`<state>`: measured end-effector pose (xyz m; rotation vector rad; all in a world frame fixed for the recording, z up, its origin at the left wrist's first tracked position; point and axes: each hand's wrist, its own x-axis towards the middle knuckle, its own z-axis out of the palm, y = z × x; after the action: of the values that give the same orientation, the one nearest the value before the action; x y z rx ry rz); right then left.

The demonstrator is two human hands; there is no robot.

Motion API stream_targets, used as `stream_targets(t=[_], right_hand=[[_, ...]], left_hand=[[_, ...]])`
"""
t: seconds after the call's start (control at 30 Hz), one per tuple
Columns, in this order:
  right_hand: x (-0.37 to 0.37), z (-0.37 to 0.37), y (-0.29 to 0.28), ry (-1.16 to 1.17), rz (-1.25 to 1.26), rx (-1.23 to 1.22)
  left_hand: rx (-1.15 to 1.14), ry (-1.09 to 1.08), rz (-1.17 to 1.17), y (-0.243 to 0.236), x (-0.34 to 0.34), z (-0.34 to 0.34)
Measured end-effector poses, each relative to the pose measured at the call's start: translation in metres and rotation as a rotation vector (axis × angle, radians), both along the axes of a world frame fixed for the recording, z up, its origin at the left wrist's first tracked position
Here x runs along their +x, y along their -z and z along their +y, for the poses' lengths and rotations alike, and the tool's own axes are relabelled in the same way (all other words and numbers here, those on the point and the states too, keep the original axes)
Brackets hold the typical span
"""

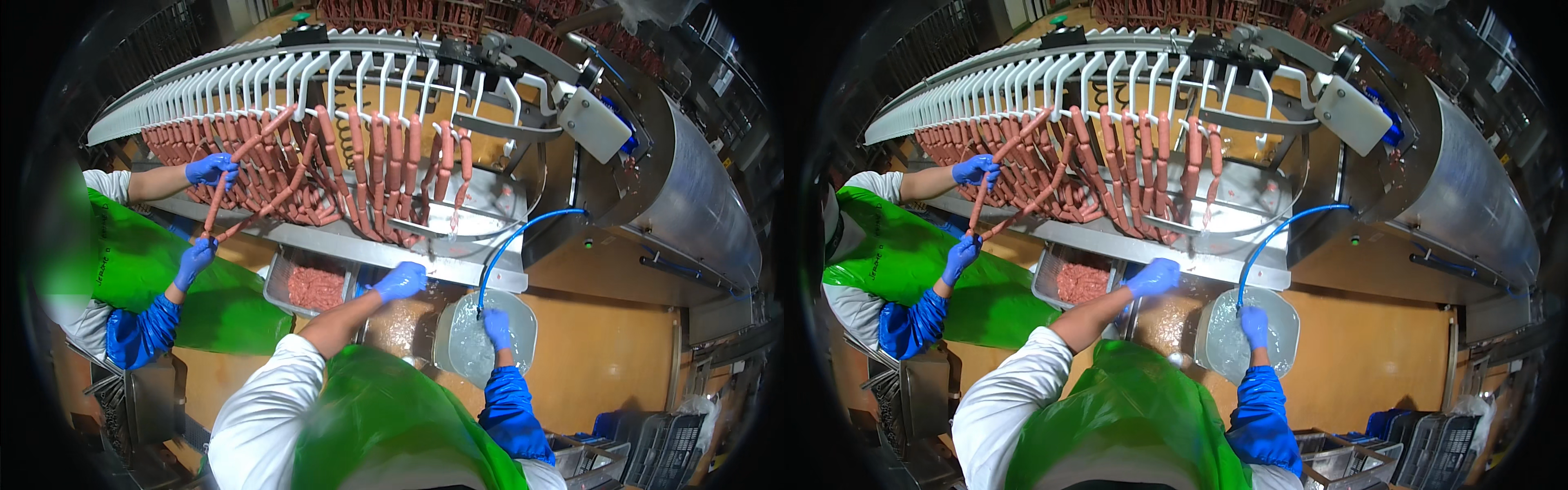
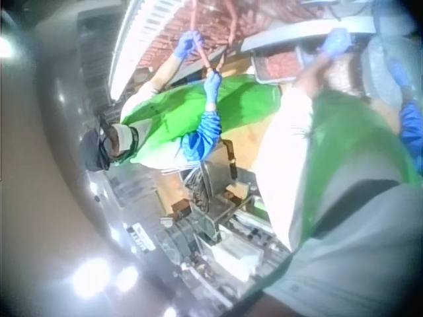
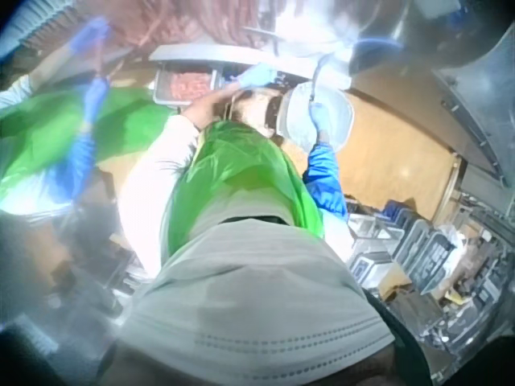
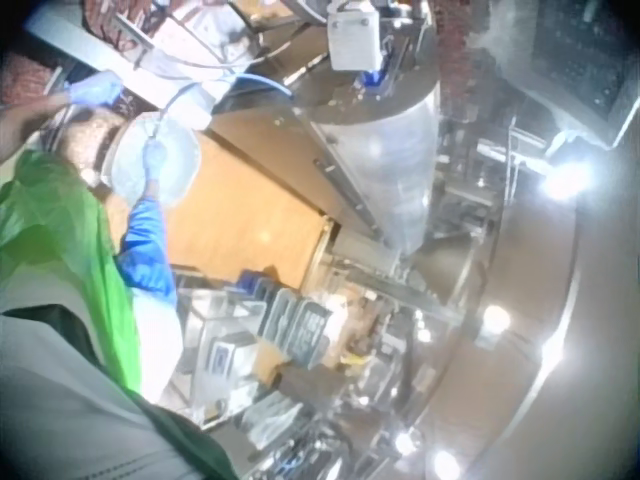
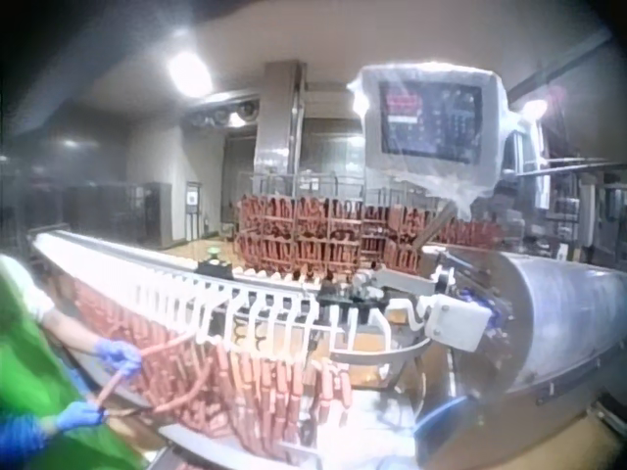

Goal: The person stands at a meat processing station, handling long strings of raw sausages moving on a conveyor belt. They manually separate the linked sausages into individual units and place them into a metal tray. The person also uses a water hose to rinse their hands and the equipment during the process.

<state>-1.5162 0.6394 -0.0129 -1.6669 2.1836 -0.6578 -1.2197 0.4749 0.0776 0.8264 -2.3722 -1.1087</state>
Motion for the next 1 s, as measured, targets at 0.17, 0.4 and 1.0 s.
stream_targets(t=[0.17,0.4,1.0], right_hand=[[0.039,-0.131,-0.176,0.062,-0.606,-0.399],[0.113,-0.228,-0.208,-0.033,-0.993,-0.466],[0.211,-0.071,-0.246,-1.118,-0.825,0.044]], left_hand=[[0.149,-0.363,0.217,-0.022,0.044,-0.032],[0.330,-0.176,0.285,-0.043,0.025,-0.022],[-0.210,-0.429,0.498,-0.066,0.000,-0.134]])
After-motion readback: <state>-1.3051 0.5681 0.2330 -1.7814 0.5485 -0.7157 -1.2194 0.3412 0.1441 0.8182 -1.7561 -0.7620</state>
